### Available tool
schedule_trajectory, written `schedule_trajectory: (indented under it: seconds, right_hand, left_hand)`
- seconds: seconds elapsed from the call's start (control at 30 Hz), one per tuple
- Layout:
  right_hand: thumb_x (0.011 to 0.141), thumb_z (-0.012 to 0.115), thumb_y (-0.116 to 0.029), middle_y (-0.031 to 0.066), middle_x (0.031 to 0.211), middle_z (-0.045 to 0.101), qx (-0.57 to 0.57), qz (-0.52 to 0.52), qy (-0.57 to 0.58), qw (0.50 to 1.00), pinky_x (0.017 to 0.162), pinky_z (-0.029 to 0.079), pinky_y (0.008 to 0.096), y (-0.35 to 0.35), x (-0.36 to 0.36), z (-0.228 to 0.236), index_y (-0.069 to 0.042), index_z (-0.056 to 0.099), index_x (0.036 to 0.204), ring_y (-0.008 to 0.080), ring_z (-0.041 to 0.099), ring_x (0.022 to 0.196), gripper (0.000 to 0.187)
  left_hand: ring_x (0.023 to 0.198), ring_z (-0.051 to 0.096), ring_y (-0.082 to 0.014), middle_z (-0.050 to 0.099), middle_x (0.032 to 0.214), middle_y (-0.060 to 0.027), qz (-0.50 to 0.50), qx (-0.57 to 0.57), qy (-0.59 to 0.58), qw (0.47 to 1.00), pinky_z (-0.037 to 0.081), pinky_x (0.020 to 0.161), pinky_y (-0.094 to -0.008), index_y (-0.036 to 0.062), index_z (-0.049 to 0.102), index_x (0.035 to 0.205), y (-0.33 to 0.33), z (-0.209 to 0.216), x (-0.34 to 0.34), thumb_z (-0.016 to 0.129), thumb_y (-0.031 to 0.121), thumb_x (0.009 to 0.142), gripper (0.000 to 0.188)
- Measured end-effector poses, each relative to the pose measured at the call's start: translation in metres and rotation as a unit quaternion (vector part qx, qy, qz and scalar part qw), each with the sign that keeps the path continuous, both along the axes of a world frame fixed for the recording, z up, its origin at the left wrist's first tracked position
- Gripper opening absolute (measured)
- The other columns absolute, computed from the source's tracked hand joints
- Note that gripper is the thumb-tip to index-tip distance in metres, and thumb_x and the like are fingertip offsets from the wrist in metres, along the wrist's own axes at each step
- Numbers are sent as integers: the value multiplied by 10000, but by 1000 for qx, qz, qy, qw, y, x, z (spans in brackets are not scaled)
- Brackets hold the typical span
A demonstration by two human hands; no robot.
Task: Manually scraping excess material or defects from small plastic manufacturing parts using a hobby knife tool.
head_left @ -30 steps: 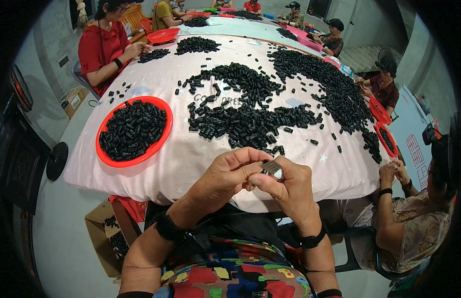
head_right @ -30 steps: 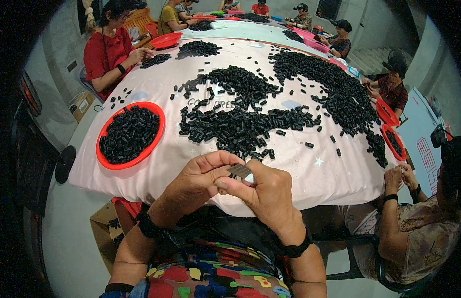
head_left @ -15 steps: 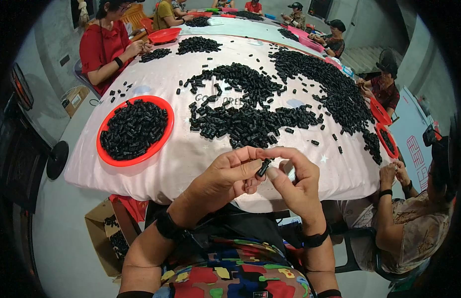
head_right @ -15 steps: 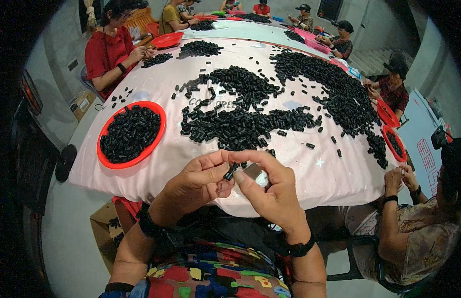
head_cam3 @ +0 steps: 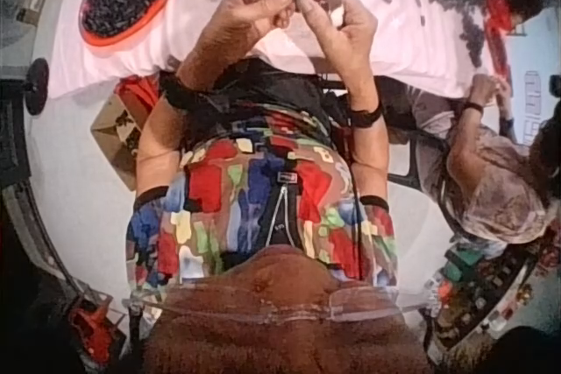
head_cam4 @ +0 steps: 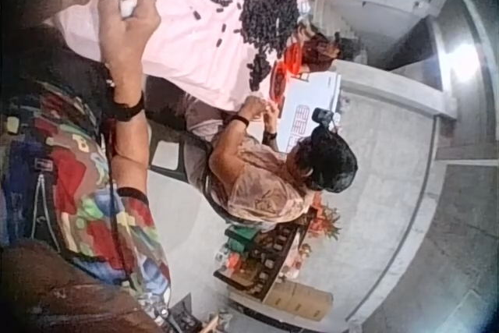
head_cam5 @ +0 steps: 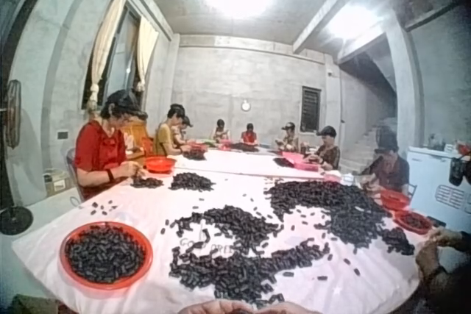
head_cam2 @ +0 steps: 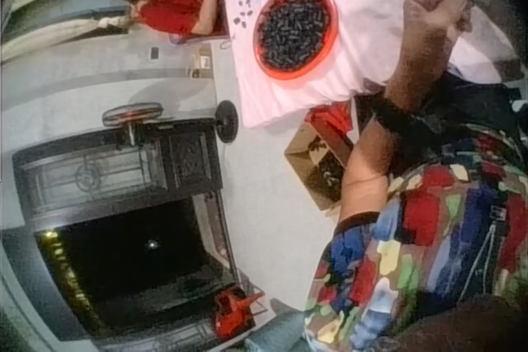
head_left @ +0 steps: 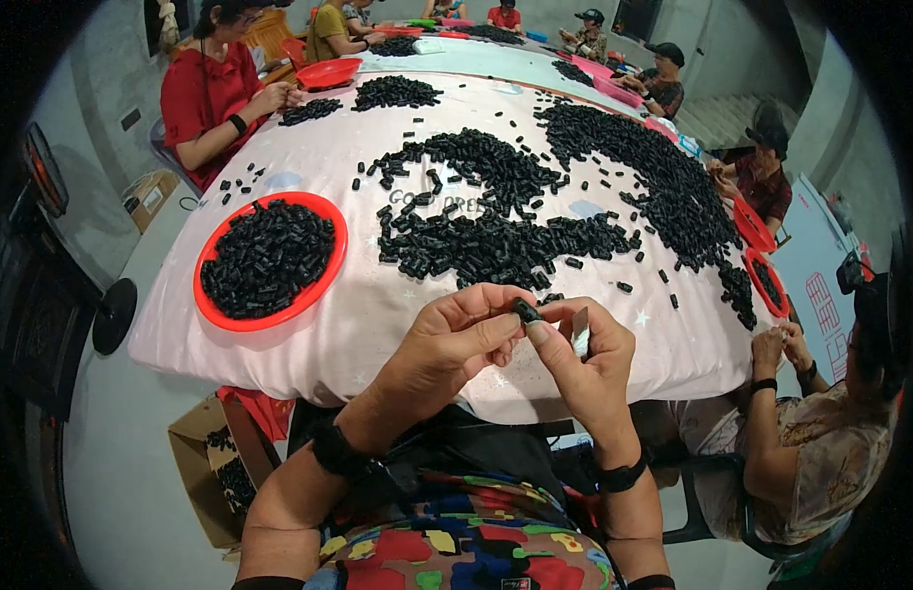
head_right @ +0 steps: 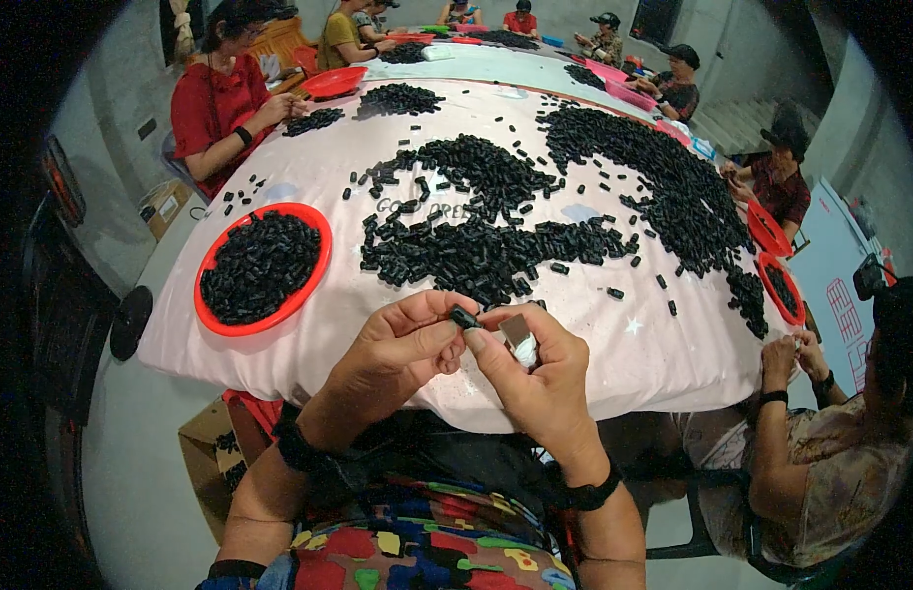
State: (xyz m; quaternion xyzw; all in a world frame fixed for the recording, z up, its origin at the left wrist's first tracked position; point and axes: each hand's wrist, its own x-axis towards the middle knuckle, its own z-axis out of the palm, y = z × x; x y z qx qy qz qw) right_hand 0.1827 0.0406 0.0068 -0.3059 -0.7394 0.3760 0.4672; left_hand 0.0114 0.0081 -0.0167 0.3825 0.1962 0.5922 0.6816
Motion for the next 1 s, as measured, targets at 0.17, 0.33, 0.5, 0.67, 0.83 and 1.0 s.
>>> schedule_trajectory:
  seconds: [0.17, 0.33, 0.5, 0.67, 0.83, 1.0]
  right_hand:
    - [820, 691, -75, 55, 769, 671, 53, -5, -22, 998, 576, 462, 202, -4, -3, 0, 8, 639, 932, 65, 608, 689, 149]
    - [811, 702, -65, 72, 770, 676, 73, -20, -55, 996, 556, 480, 206, -5, -2, -1, 7, 635, 914, 72, 628, 686, 142]
    - [768, 746, -52, 79, 808, 681, 129, -42, -29, 990, 556, 498, 203, -5, -6, -4, 2, 620, 995, 88, 641, 682, 266]
    - [733, 757, -28, 104, 846, 684, 196, -25, -6, 980, 572, 519, 214, 1, -7, -15, 3, 610, 1090, 118, 664, 713, 387]
    - [689, 749, 3, 111, 787, 666, 245, -30, -36, 968, 534, 510, 245, 2, -3, -14, -5, 628, 1089, 158, 652, 640, 418]
    - [655, 744, -38, 65, 636, 577, 385, -67, -115, 913, 446, 419, 286, 5, -1, -14, -60, 664, 1004, 191, 554, 498, 359]
  left_hand:
    - [779, 527, -93, 607, 927, -31, 27, 3, 6, 1000, 420, 735, -238, 7, 587, 1147, 1, -3, 1, 565, 88, 921, 242]
    - [793, 540, -91, 619, 966, -34, 29, 11, 26, 999, 424, 723, -245, 16, 600, 1130, 2, -5, 0, 548, 92, 933, 217]
    - [839, 570, -101, 617, 983, -35, 4, -4, 23, 1000, 439, 758, -259, 39, 582, 1129, 2, -6, 0, 500, 116, 962, 202]
    - [901, 592, -118, 613, 1004, -42, -18, -1, 17, 1000, 451, 800, -278, 57, 549, 1156, 4, -9, -1, 471, 140, 977, 212]
    - [879, 602, -135, 613, 998, -50, -22, -8, 0, 1000, 461, 817, -307, 52, 540, 1156, 4, -10, -1, 473, 152, 977, 215]
    - [869, 610, -150, 614, 980, -60, -22, -6, 2, 1000, 466, 841, -320, 30, 542, 1140, 4, -9, 0, 474, 153, 977, 215]
